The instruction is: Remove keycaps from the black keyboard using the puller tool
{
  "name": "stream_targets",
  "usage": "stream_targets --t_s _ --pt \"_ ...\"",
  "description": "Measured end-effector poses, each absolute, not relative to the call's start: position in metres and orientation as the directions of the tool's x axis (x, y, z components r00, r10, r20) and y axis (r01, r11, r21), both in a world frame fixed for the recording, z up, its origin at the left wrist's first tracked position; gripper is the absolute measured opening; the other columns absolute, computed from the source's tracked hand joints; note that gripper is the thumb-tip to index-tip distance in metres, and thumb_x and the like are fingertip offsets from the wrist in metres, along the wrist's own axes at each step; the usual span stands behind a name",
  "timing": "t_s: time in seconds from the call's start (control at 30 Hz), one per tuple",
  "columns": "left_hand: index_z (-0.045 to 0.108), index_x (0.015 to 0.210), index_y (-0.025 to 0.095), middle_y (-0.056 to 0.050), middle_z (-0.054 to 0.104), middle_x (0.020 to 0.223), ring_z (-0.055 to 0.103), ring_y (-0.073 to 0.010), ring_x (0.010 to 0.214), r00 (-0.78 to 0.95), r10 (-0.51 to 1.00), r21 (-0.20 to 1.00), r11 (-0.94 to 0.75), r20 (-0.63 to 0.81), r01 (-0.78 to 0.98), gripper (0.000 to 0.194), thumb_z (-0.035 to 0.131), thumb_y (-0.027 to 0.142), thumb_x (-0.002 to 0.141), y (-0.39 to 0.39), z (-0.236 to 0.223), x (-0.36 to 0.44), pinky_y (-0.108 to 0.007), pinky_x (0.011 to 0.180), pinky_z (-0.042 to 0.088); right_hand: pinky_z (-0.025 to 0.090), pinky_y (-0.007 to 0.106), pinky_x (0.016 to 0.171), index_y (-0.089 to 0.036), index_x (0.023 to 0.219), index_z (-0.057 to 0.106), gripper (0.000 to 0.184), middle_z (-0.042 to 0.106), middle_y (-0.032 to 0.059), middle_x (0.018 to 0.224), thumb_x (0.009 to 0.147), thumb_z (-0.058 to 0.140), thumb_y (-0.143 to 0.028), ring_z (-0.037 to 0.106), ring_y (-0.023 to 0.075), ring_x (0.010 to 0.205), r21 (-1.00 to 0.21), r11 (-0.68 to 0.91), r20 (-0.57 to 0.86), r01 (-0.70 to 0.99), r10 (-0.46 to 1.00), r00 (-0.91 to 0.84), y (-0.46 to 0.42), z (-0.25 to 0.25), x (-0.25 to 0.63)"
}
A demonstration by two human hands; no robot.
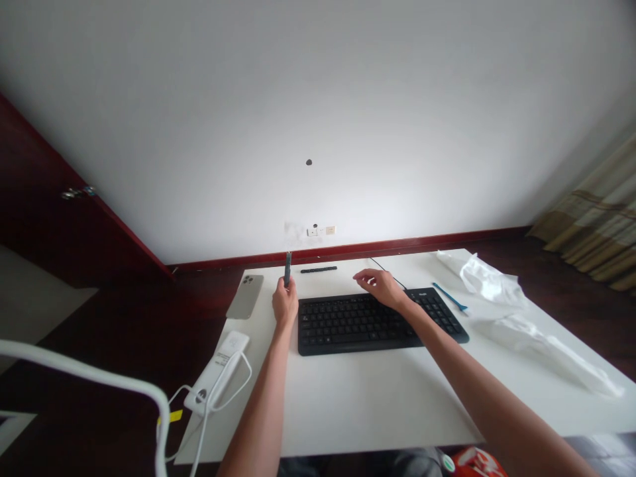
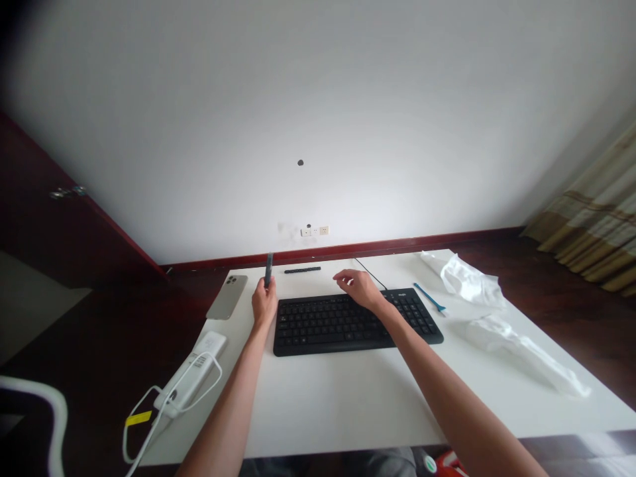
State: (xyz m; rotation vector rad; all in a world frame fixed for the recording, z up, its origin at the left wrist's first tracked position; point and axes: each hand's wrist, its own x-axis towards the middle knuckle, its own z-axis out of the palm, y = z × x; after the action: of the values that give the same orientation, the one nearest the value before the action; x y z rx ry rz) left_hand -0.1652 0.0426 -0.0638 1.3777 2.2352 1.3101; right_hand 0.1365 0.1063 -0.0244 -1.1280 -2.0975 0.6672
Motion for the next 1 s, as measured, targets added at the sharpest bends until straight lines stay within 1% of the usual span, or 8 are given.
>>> stream_targets --t_s 0.13,0.3,0.47,0.6,0.67,0.8,0.9,1.0 --pt "0.066 0.109 0.022 -0.004 0.070 0.075 0.067 -0.0221 0.070 -0.543 0.796 0.794 0.137 0.267 0.592 0.037 0.043 0.052 0.103 0.041 -0.060 -0.164 -0.027 0.066 0.044 0.057 0.034 0.081 -0.027 0.099 0.080 0.020 0.078 0.0021 0.094 0.093 0.062 -0.035 0.071 0.0216 0.082 -0.725 0.463 0.301 0.509 0.879 -0.371 0.084 -0.029 0.152" --pt "0.064 0.119 0.023 -0.004 0.073 0.082 0.069 -0.0219 0.077 -0.462 0.824 0.759 0.062 0.327 0.648 0.032 0.045 0.044 0.103 0.033 -0.050 -0.154 -0.027 0.073 0.048 0.054 0.033 0.069 -0.025 0.099 0.079 0.026 0.073 0.0010 0.074 0.093 0.061 -0.042 0.066 0.0208 0.068 -0.741 0.447 0.310 0.502 0.890 -0.334 0.074 -0.040 0.157" --pt "0.064 0.124 0.024 -0.005 0.074 0.089 0.070 -0.0207 0.076 -0.228 0.890 0.654 -0.097 0.394 0.750 0.030 0.047 0.037 0.104 0.014 -0.035 -0.122 -0.028 0.073 0.050 0.052 0.031 0.072 -0.024 0.114 0.075 0.035 0.074 0.0017 0.081 0.094 0.061 -0.050 0.064 0.0193 0.071 -0.750 0.466 0.305 0.469 0.873 -0.380 0.064 -0.032 0.155" --pt "0.064 0.126 0.025 -0.007 0.074 0.114 0.071 -0.0213 0.099 0.058 0.904 0.623 -0.338 0.424 0.705 0.028 0.048 0.030 0.103 0.000 -0.027 -0.088 -0.030 0.088 0.054 0.051 0.032 0.077 -0.023 0.125 0.070 0.046 0.075 0.0044 0.091 0.091 0.067 -0.054 0.067 0.0214 0.082 -0.716 0.546 0.275 0.434 0.793 -0.544 0.050 -0.021 0.149" --pt "0.064 0.128 0.025 -0.008 0.073 0.118 0.070 -0.0220 0.106 0.157 0.895 0.611 -0.404 0.418 0.680 0.029 0.050 0.026 0.102 -0.003 -0.026 -0.075 -0.033 0.094 0.054 0.052 0.032 0.078 -0.021 0.125 0.070 0.046 0.075 0.0059 0.094 0.092 0.066 -0.053 0.067 0.0218 0.082 -0.722 0.559 0.292 0.409 0.781 -0.552 0.044 -0.018 0.144" --pt "0.066 0.125 0.023 -0.009 0.073 0.109 0.069 -0.0222 0.098 0.222 0.889 0.589 -0.436 0.401 0.681 0.028 0.052 0.025 0.101 -0.004 -0.028 -0.064 -0.035 0.092 0.055 0.053 0.030 0.072 -0.022 0.124 0.069 0.038 0.075 0.0040 0.092 0.098 0.058 -0.047 0.067 0.0194 0.074 -0.759 0.531 0.315 0.377 0.806 -0.500 0.038 -0.019 0.135" --pt "0.066 0.125 0.022 -0.006 0.070 0.091 0.067 -0.0208 0.085 0.183 0.894 0.576 -0.409 0.410 0.708 0.029 0.056 0.028 0.099 -0.003 -0.029 -0.066 -0.033 0.084 0.055 0.053 0.030 0.070 -0.022 0.121 0.070 0.035 0.073 0.0022 0.083 0.096 0.061 -0.044 0.067 0.0199 0.072 -0.797 0.484 0.322 0.363 0.847 -0.422 0.038 -0.022 0.133" --pt "0.067 0.124 0.023 -0.003 0.066 0.082 0.063 -0.0185 0.077 0.138 0.902 0.595 -0.378 0.410 0.709 0.029 0.059 0.028 0.097 -0.002 -0.030 -0.071 -0.030 0.078 0.053 0.054 0.031 0.073 -0.022 0.119 0.068 0.034 0.073 0.0028 0.083 0.095 0.061 -0.045 0.069 0.0213 0.076 -0.869 0.416 0.318 0.268 0.884 -0.343 0.040 -0.026 0.133"
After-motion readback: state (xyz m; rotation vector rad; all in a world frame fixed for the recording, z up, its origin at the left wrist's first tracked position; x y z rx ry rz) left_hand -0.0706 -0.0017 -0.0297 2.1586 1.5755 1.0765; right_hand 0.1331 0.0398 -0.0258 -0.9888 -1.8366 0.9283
